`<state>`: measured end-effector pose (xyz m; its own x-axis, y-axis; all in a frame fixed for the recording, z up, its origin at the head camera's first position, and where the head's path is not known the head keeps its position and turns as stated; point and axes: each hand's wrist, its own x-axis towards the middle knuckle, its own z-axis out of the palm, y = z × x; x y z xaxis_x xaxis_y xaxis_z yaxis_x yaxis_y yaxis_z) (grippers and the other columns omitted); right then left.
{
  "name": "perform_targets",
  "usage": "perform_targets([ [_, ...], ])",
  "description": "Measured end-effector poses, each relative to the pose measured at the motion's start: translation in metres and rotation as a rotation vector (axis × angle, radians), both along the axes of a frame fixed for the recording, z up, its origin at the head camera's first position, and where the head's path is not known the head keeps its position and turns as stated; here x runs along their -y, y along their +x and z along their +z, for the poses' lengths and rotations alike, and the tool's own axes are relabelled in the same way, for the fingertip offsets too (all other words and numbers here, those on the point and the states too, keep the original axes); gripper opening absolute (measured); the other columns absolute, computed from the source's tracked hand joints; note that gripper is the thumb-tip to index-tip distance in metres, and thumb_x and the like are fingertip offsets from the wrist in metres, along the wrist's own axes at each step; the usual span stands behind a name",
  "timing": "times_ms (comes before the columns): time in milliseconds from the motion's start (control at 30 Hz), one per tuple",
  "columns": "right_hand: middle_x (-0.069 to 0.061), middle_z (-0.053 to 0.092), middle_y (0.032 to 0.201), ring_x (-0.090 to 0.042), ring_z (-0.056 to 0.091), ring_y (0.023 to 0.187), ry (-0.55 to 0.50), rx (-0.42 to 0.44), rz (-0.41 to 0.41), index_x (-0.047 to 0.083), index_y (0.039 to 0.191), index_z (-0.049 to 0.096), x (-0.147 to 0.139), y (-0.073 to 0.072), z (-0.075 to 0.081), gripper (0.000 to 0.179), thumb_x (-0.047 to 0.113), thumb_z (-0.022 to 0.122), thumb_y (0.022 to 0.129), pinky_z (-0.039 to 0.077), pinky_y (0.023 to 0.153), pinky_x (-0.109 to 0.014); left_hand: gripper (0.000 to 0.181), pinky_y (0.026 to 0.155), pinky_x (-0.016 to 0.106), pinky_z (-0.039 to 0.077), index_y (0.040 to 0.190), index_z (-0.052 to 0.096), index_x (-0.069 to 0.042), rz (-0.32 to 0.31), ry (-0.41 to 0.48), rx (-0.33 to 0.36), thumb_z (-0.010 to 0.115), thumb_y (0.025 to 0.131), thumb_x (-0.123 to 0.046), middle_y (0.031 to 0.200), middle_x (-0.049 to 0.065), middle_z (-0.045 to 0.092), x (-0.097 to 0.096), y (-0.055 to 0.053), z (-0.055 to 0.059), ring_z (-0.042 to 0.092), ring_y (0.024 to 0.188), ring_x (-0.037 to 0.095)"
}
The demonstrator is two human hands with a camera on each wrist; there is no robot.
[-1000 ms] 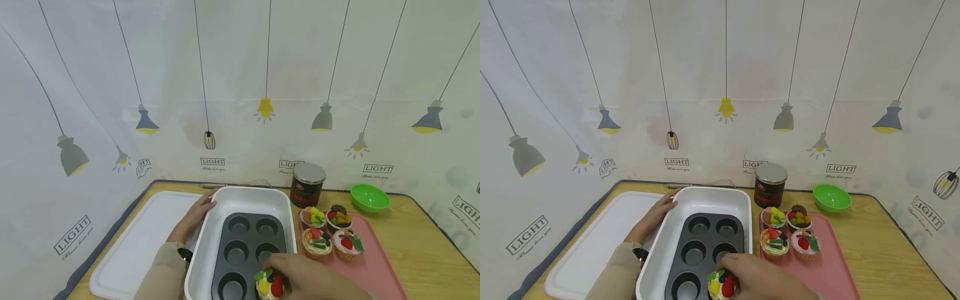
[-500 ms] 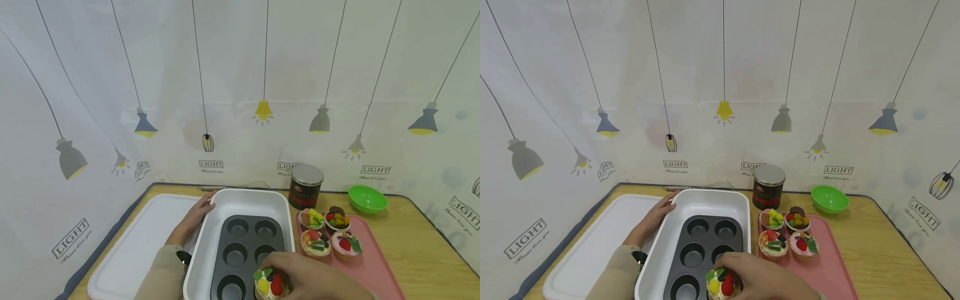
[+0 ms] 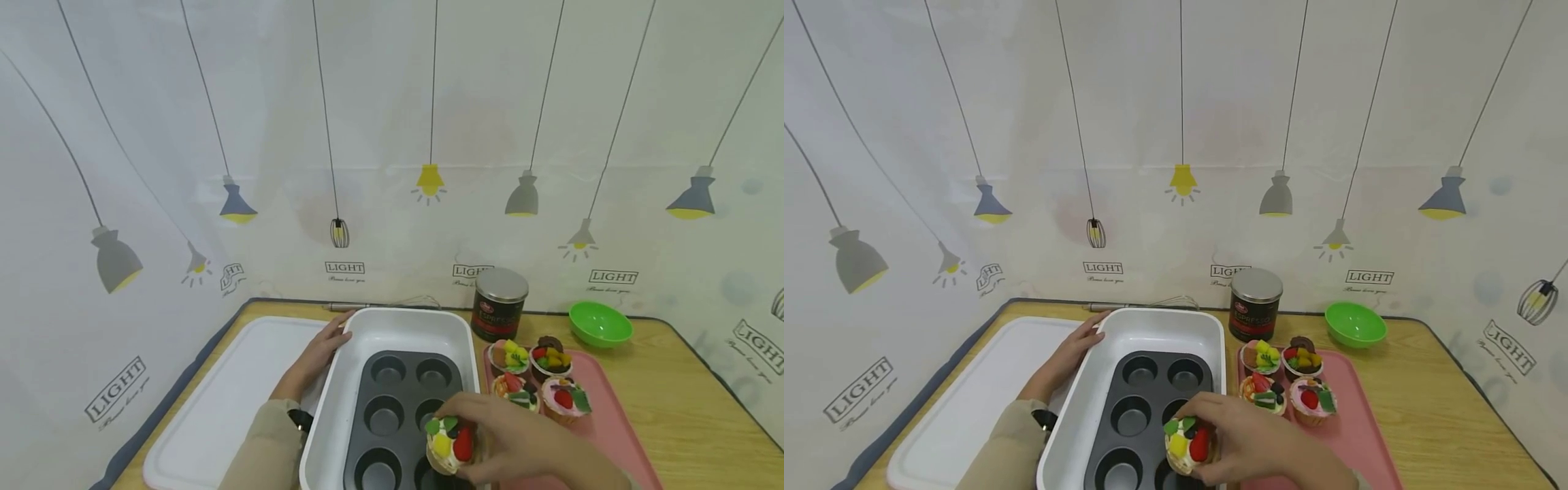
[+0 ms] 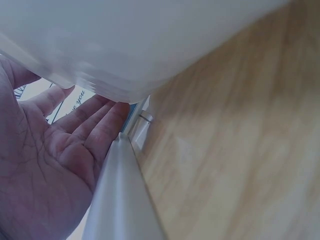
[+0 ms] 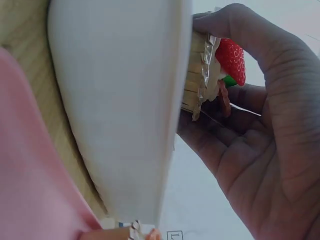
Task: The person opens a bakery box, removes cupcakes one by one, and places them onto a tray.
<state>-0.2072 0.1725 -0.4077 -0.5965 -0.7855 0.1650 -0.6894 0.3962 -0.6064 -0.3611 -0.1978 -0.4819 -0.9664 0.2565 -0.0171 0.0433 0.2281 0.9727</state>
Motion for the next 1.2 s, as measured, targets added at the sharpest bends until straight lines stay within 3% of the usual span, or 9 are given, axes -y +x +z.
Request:
perform_targets([
  [167,0.014,0.058,0.132,-0.007,0.057,0.109,-0.007,-0.001,-0.025,0.031,0.134,0.056,-0.008,-0.002,0.005,0.053,0.040,0.079,0.087,0.053,0.089,-0.028,0.055,0.102,0.051,0.045,0.155,0.038,-0.032,0.011,-0.003,-0.003,0.053,0.103,-0.040,0.149,0.013,0.048,0.000,-0.001,-0.002,0.057,0.125,0.030],
  [400,0.012,0.059,0.131,-0.008,0.057,0.110,-0.033,-0.087,-0.028,0.027,0.134,0.057,-0.019,-0.006,0.007,0.054,0.037,0.080,0.087,0.053,0.087,-0.028,0.059,0.101,0.050,0.047,0.158,0.035,-0.026,-0.002,-0.007,-0.006,0.053,0.103,-0.039,0.150,0.014,0.047,0.000,-0.003,-0.006,0.056,0.125,0.031],
  [600,0.013,0.061,0.130,-0.008,0.058,0.110,-0.055,-0.129,-0.066,0.026,0.134,0.058,-0.028,-0.005,0.011,0.056,0.038,0.082,0.085,0.053,0.088,-0.028,0.057,0.101,0.049,0.047,0.156,0.037,-0.028,-0.001,-0.001,-0.010,0.053,0.103,-0.038,0.151,0.015,0.046,-0.001,-0.003,-0.003,0.056,0.126,0.032],
  [733,0.010,0.062,0.129,-0.008,0.059,0.106,-0.101,-0.170,-0.049,0.024,0.135,0.058,-0.034,-0.004,0.014,0.056,0.032,0.083,0.085,0.053,0.084,-0.027,0.058,0.101,0.048,0.047,0.157,0.036,-0.027,-0.006,0.014,-0.008,0.054,0.103,-0.037,0.152,0.016,0.045,0.001,-0.003,-0.004,0.056,0.126,0.032],
  [900,0.008,0.061,0.130,-0.009,0.059,0.107,-0.125,-0.143,-0.054,0.021,0.136,0.057,-0.044,-0.002,0.015,0.058,0.026,0.084,0.084,0.054,0.083,-0.026,0.057,0.104,0.050,0.044,0.157,0.036,-0.028,-0.010,0.006,-0.011,0.053,0.103,-0.037,0.152,0.016,0.044,0.002,-0.002,-0.004,0.054,0.128,0.033],
  [1033,0.010,0.062,0.126,-0.008,0.060,0.108,-0.127,-0.211,-0.065,0.022,0.133,0.059,-0.052,0.001,0.013,0.058,0.024,0.086,0.082,0.054,0.084,-0.025,0.057,0.103,0.050,0.045,0.157,0.036,-0.027,-0.015,0.003,-0.018,0.052,0.104,-0.037,0.152,0.016,0.044,0.001,-0.002,-0.003,0.054,0.128,0.033],
  [1200,0.016,0.062,0.126,-0.008,0.060,0.111,-0.061,-0.257,-0.155,0.026,0.131,0.061,-0.061,0.005,0.010,0.057,0.035,0.086,0.081,0.052,0.089,-0.026,0.056,0.102,0.048,0.046,0.157,0.036,-0.029,-0.009,-0.014,-0.021,0.052,0.104,-0.039,0.152,0.016,0.045,0.001,-0.001,-0.003,0.055,0.127,0.032],
])
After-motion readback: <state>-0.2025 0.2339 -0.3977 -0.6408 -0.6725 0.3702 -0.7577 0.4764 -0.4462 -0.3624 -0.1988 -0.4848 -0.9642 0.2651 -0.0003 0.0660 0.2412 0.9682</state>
